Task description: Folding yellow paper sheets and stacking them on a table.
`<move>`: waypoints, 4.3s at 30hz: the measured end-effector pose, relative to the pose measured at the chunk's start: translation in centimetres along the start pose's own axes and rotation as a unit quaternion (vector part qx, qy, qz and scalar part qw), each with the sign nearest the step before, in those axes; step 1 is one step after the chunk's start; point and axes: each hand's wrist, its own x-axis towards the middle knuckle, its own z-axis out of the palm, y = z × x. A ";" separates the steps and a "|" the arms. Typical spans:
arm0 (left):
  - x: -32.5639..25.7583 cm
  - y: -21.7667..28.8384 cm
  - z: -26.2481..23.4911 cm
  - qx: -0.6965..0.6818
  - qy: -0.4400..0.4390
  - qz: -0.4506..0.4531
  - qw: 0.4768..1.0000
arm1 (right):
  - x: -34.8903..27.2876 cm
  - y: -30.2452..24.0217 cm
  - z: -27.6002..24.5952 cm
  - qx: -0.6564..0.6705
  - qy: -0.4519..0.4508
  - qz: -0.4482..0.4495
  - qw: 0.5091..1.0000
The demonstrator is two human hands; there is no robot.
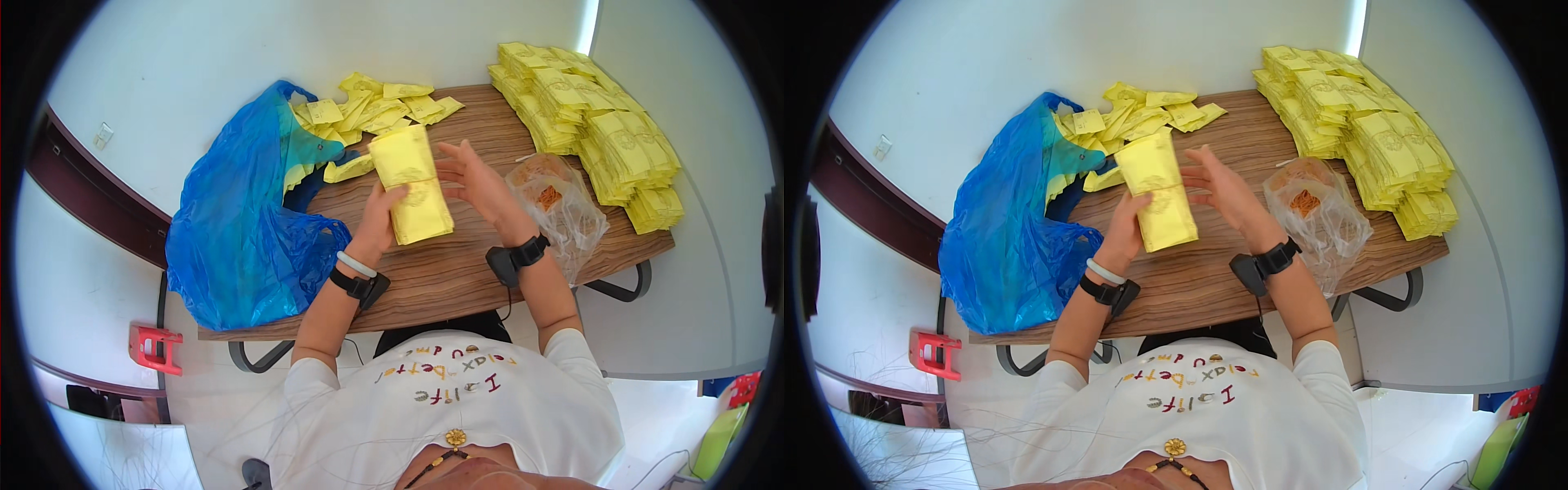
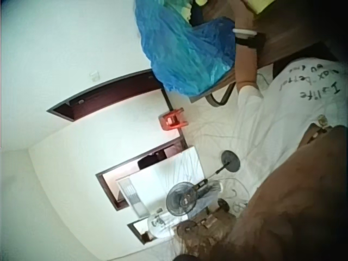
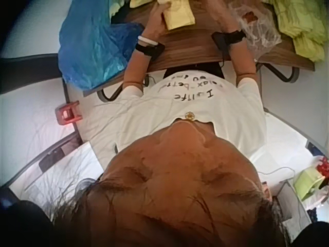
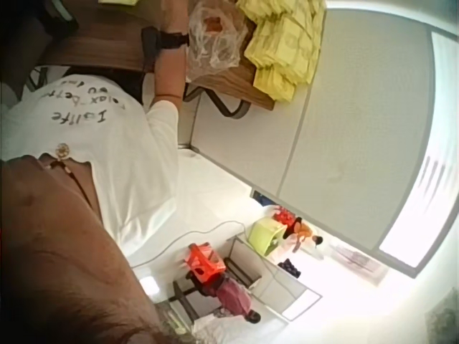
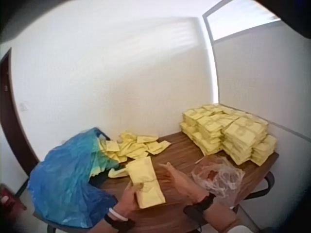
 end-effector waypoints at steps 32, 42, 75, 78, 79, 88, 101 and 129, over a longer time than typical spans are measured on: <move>-0.2 -3.0 -2.0 -0.305 -0.047 -0.194 0.931 | 1.8 4.7 0.5 -0.290 0.084 -0.294 0.907; -1.5 -1.4 -1.6 -0.328 -0.162 -0.189 0.911 | 1.3 3.7 -0.6 -0.117 0.044 -0.254 0.959; 0.4 -1.9 -5.4 -0.358 -0.047 0.006 0.933 | -1.8 4.2 2.7 -0.333 -0.016 -0.379 0.864; 0.4 -2.9 -4.7 -0.334 -0.037 -0.046 0.941 | -0.8 3.1 1.4 -0.275 -0.011 -0.348 0.896; 0.1 -3.3 -4.5 -0.321 -0.030 -0.072 0.944 | -0.5 2.8 1.2 -0.276 -0.006 -0.347 0.896; -1.4 -3.9 -2.2 -0.326 -0.128 -0.195 0.916 | 0.5 2.9 1.0 -0.166 0.026 -0.255 0.952; -0.9 -4.6 -2.5 -0.329 -0.116 -0.226 0.909 | 1.4 4.4 -0.3 -0.180 0.026 -0.254 0.950; -0.5 -3.4 -1.9 -0.310 -0.052 -0.216 0.925 | 1.6 4.4 -0.8 -0.188 0.063 -0.226 0.954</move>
